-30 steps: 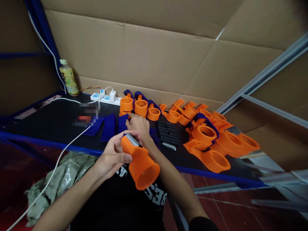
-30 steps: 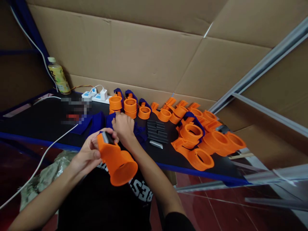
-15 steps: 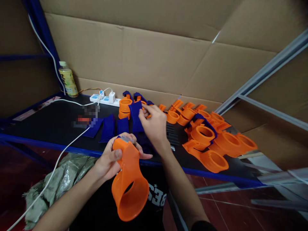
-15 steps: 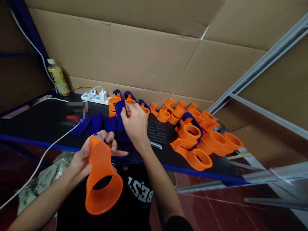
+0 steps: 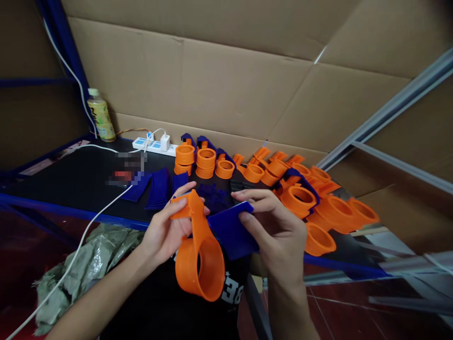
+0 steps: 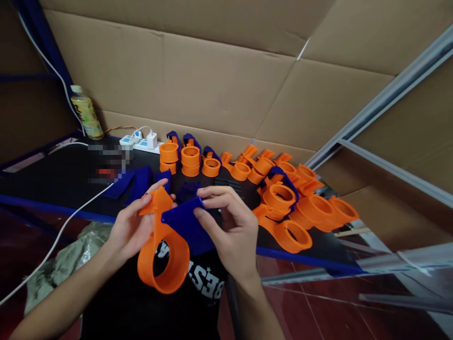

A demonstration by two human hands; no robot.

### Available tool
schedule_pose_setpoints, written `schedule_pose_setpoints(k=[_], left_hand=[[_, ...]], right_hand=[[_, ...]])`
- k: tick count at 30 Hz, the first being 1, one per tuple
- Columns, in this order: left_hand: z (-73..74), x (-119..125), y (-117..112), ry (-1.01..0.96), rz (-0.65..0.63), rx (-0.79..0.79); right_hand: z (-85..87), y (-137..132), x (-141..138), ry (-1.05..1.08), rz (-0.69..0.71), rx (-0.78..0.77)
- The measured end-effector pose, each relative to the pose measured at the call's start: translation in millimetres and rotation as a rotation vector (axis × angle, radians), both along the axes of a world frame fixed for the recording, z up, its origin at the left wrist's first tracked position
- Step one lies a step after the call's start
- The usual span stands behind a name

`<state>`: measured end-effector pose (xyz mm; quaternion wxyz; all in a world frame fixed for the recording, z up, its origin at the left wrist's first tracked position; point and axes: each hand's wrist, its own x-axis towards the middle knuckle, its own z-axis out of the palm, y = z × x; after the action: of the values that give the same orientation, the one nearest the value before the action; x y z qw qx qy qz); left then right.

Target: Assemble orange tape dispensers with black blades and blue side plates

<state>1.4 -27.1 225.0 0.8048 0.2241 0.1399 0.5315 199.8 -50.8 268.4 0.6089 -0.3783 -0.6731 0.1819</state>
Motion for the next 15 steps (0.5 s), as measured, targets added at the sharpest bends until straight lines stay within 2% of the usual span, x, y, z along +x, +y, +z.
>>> schedule_pose_setpoints(k=[6, 8, 13, 15], left_hand=[[2.6, 0, 3, -0.019, -0.031, 0.073], [2.3, 2, 3, 0.024, -0.014, 0.123], [-4.6, 0, 4, 0.070, 0.035, 0.223], [-8.0, -2, 5, 0.073, 0.063, 0.242]], right_hand=[[-9.7, -10, 1, 0.058, -0.209, 0.034], [-11.7, -14, 0, 0.010, -0.161, -0.009], [-10.5, -25, -11, -0.017, 0.099, -0.209], [-10.3, -28, -16, -0.050, 0.142, -0.238]])
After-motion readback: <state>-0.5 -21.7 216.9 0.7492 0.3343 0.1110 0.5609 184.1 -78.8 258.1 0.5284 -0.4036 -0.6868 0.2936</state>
